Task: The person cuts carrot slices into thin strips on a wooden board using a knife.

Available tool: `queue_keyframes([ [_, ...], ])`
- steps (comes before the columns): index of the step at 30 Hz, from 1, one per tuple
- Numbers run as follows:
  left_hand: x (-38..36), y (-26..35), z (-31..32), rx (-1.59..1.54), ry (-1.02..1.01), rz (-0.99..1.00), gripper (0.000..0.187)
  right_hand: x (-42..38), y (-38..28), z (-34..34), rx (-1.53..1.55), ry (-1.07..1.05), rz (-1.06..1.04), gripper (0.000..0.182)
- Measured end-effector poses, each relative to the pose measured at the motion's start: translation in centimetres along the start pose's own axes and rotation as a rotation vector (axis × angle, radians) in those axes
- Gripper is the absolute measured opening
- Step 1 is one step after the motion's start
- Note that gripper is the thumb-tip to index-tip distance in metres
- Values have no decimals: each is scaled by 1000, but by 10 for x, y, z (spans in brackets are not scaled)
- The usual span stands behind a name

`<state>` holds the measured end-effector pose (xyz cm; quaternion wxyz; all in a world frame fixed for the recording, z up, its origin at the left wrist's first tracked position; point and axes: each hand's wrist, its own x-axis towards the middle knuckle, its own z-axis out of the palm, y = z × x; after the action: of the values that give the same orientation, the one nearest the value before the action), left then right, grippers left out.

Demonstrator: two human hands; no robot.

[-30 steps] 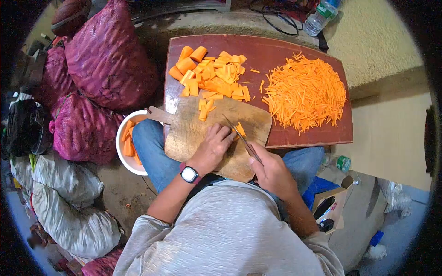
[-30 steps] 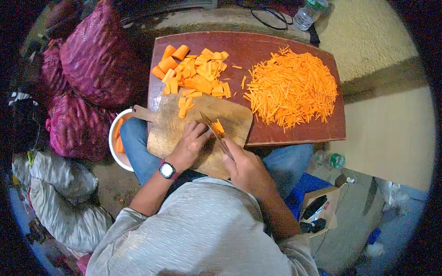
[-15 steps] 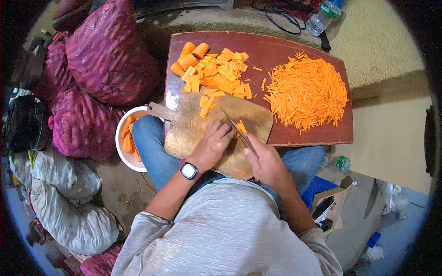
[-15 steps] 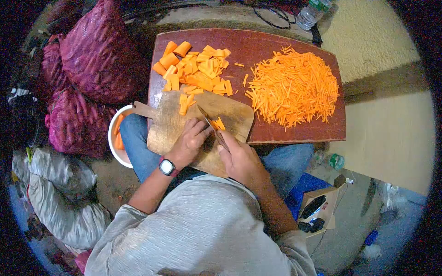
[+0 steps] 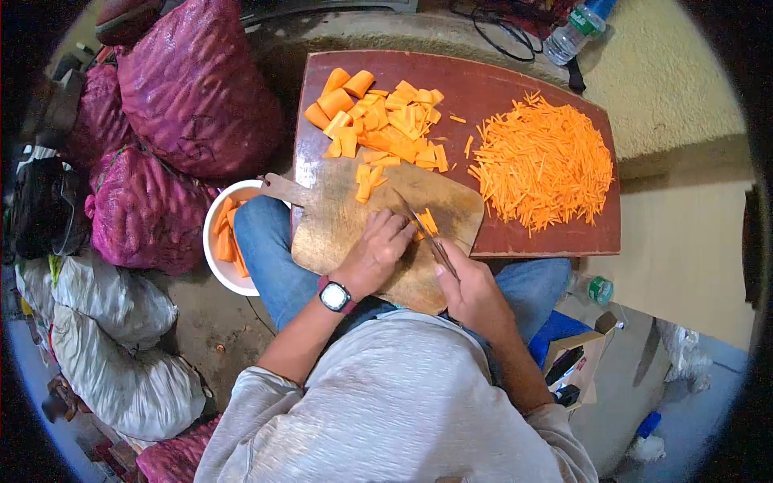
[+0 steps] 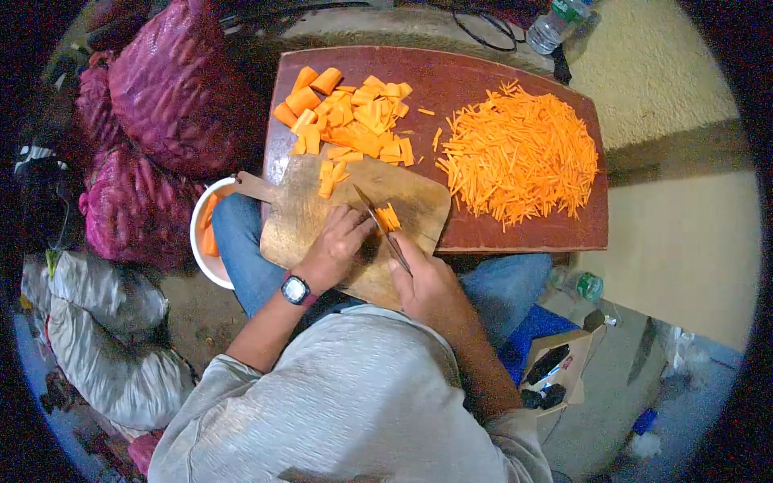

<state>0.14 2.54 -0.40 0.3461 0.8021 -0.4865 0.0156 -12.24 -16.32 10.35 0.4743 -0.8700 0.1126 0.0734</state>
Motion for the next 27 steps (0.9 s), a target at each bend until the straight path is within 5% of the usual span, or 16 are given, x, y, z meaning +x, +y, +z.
queue_keyframes([
  [27, 3, 4, -1, 36, 58, 18, 35, 7, -5, 0, 55, -39, 25, 39],
])
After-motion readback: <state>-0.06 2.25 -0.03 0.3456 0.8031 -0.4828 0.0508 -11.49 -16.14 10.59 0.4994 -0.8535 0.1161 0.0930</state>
